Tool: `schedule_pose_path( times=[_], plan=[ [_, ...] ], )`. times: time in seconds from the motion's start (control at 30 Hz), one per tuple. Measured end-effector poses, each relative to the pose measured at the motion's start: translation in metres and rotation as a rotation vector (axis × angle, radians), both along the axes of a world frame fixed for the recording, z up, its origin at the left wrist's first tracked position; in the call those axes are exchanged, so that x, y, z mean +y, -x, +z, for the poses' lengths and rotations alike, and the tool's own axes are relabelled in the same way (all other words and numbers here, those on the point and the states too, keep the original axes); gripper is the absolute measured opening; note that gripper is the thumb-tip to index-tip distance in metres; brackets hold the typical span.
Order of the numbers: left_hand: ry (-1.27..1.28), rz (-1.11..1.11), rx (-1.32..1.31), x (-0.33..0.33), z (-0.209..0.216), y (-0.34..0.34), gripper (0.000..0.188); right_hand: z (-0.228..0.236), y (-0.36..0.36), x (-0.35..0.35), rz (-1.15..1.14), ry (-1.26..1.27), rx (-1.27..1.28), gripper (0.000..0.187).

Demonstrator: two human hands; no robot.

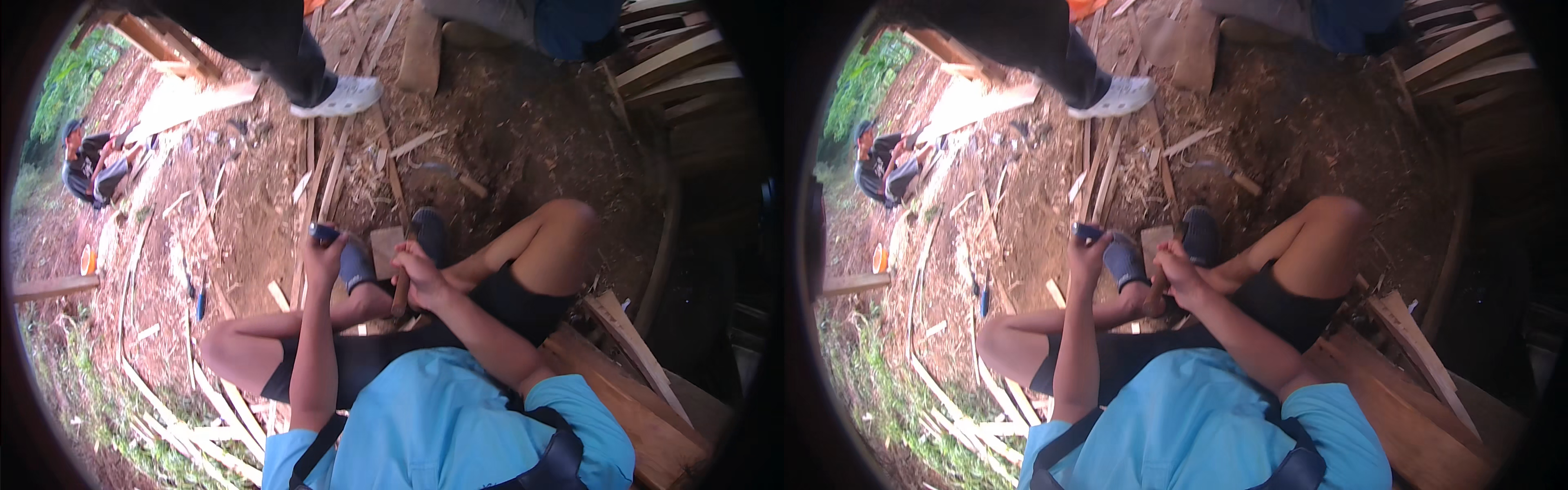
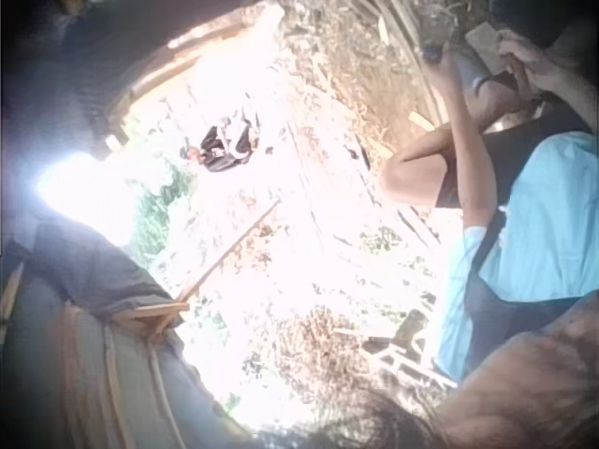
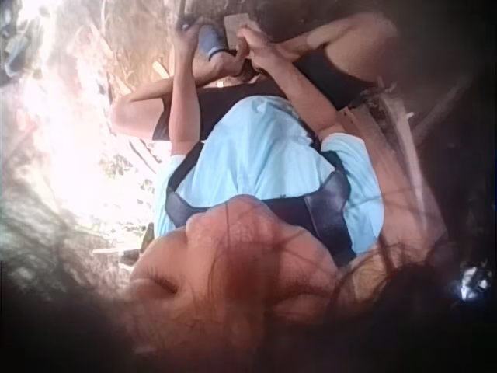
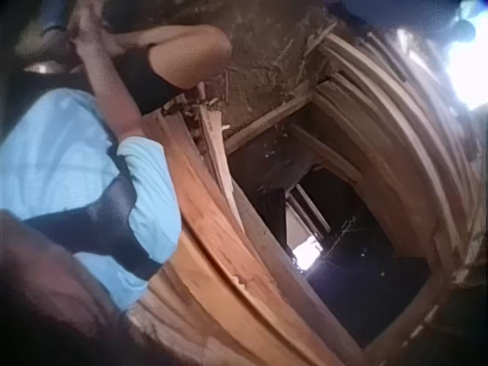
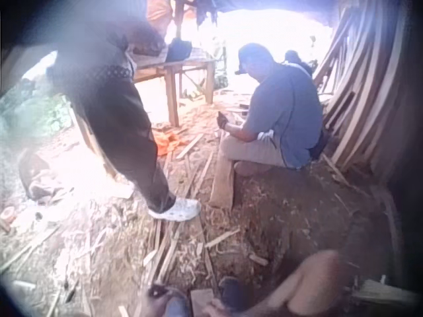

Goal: The person sits on the ground and uses a hammer to repeatedly strike the back of a chisel held against a wooden block. The person adjusts the chisel's position several times during the process.

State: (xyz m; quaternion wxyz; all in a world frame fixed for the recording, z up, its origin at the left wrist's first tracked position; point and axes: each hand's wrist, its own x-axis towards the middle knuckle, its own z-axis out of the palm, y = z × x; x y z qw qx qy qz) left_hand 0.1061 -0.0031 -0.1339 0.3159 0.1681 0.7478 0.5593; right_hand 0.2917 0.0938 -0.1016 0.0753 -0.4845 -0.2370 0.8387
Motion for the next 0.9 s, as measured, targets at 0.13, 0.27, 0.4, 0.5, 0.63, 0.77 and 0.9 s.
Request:
schedule_pose_path(
  times=[0.13, 0.27, 0.4, 0.5, 0.63, 0.77, 0.9],
  plan=[
    [-0.141, 0.053, -0.086, -0.011, 0.031, 0.003, 0.037, 0.034, 0.002, -0.007, 0.141, 0.016, -0.089, 0.044],
    [-0.146, -0.099, -0.128, -0.017, 0.019, -0.004, 0.033, 0.026, -0.004, 0.001, 0.168, 0.055, -0.064, 0.047],
    [-0.100, -0.163, -0.141, -0.014, 0.001, -0.010, 0.025, 0.020, -0.005, 0.014, 0.202, 0.104, -0.046, 0.040],
    [-0.150, -0.097, -0.124, -0.006, 0.002, -0.007, 0.023, 0.022, -0.006, 0.018, 0.231, 0.101, -0.059, 0.037],
    [-0.290, 0.011, -0.208, -0.001, 0.027, -0.007, 0.028, 0.021, -0.007, 0.017, 0.280, 0.070, -0.062, 0.036],
    [-0.246, -0.041, -0.224, -0.007, 0.031, -0.008, 0.030, 0.009, -0.012, 0.019, 0.365, -0.111, -0.060, 0.037],
    [-0.147, -0.058, -0.191, -0.003, 0.035, -0.011, 0.029, 0.009, -0.007, 0.003, 0.327, -0.474, -0.204, 0.035]
  ],
)
